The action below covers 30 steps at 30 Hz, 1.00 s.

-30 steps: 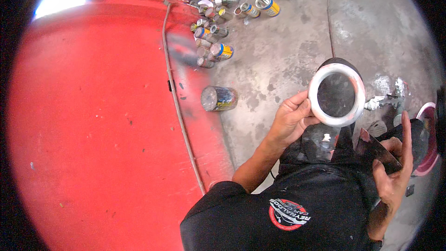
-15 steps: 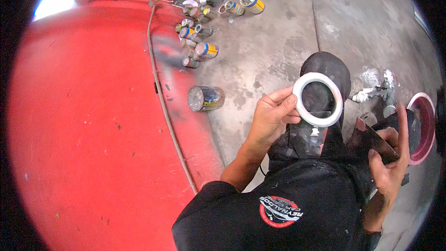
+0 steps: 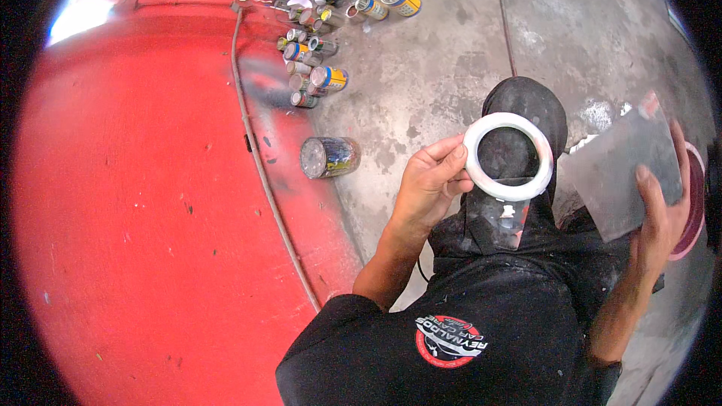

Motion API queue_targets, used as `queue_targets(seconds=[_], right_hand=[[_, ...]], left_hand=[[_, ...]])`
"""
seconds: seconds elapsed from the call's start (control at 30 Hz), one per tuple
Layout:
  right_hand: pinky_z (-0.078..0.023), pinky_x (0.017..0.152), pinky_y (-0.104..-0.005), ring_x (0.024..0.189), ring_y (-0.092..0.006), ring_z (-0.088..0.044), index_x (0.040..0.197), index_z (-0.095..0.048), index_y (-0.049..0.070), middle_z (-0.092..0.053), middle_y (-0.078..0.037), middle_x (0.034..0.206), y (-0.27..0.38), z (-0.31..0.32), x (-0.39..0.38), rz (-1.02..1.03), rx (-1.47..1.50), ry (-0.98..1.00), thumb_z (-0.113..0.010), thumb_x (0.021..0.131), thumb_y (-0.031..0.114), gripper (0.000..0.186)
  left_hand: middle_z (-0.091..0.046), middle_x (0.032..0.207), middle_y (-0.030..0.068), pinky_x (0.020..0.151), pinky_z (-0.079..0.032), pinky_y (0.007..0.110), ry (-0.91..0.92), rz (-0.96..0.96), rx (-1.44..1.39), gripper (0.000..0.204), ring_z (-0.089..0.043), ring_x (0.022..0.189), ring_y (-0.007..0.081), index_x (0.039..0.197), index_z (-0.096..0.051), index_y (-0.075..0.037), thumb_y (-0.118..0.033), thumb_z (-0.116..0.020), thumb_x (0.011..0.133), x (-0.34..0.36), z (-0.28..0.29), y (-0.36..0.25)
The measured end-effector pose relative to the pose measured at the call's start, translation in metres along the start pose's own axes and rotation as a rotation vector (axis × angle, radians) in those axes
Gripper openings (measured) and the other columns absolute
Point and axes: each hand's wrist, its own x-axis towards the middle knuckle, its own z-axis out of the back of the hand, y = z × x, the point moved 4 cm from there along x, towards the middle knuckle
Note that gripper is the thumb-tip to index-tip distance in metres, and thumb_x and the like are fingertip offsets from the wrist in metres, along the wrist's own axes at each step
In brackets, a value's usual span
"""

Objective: The person applies white filler from a metal plate onto a circular metal part using a small applicator and smooths the material around the edge of the part.

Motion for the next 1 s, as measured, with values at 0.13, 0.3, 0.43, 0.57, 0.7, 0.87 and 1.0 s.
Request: queue_targets(seconds=[0.13,0.3,0.43,0.57,0.7,0.87,1.0], right_hand=[[-0.043,0.092,-0.0290,0.103,-0.0207,-0.058,0.132,-0.051,0.001,-0.059,-0.014,0.118,-0.006,-0.033,0.012,-0.174,0.169,0.095,-0.065,0.071,0.009,0.062],[-0.044,0.092,-0.0287,0.102,-0.0199,-0.059,0.130,-0.052,-0.001,-0.058,-0.015,0.121,0.008,-0.049,0.036,0.092,-0.035,0.071,-0.066,0.071,0.011,0.062],[-0.041,0.097,-0.0306,0.110,-0.0201,-0.055,0.132,-0.050,-0.002,-0.053,-0.015,0.129,0.014,-0.057,0.039,0.049,0.070,0.149,-0.065,0.072,0.010,0.062],[-0.040,0.099,-0.0314,0.112,-0.0210,-0.054,0.133,-0.048,-0.002,-0.052,-0.015,0.130,0.013,-0.057,0.040,0.035,0.043,0.192,-0.064,0.073,0.009,0.063],[-0.041,0.097,-0.0315,0.110,-0.0210,-0.056,0.134,-0.047,-0.002,-0.054,-0.016,0.128,0.014,-0.067,0.042,-0.004,0.060,0.276,-0.064,0.074,0.010,0.064],[-0.041,0.097,-0.0319,0.110,-0.0214,-0.056,0.134,-0.047,-0.003,-0.053,-0.016,0.128,0.011,-0.072,0.044,-0.035,0.110,0.303,-0.064,0.073,0.010,0.064],[-0.043,0.094,-0.0316,0.104,-0.0206,-0.058,0.133,-0.048,-0.002,-0.057,-0.016,0.121,0.010,-0.070,0.046,0.045,0.033,0.265,-0.065,0.074,0.009,0.063]], left_hand=[[-0.067,0.090,0.0056,0.056,-0.054,0.017,0.028,0.011,-0.042,0.036,-0.062,0.066,0.0058,0.122,-0.055,0.004,-0.015,-0.060,0.092,0.002,0.006,0.003],[-0.068,0.090,0.0063,0.054,-0.054,0.017,0.000,0.012,-0.034,0.033,-0.064,0.068,0.0066,0.120,-0.056,0.005,-0.012,-0.059,0.092,0.000,0.004,0.004],[-0.068,0.089,0.0062,0.055,-0.054,0.017,-0.007,-0.014,-0.032,0.032,-0.063,0.066,0.0063,0.117,-0.058,0.004,-0.013,-0.061,0.091,-0.002,-0.005,-0.001],[-0.067,0.088,0.0065,0.056,-0.054,0.018,0.002,-0.019,-0.021,0.031,-0.062,0.065,0.0065,0.115,-0.060,0.004,-0.013,-0.064,0.089,0.005,-0.017,-0.013],[-0.067,0.086,0.0063,0.055,-0.054,0.018,-0.007,-0.017,-0.015,0.031,-0.062,0.064,0.0066,0.112,-0.060,0.004,-0.015,-0.065,0.088,0.009,-0.024,-0.019],[-0.067,0.086,0.0064,0.054,-0.054,0.019,-0.016,-0.023,-0.026,0.031,-0.062,0.063,0.0070,0.110,-0.060,0.005,-0.016,-0.067,0.088,0.009,-0.026,-0.020],[-0.066,0.086,0.0061,0.054,-0.054,0.019,-0.052,-0.014,-0.019,0.033,-0.062,0.063,0.0072,0.111,-0.059,0.005,-0.017,-0.068,0.087,0.007,-0.027,-0.018]])
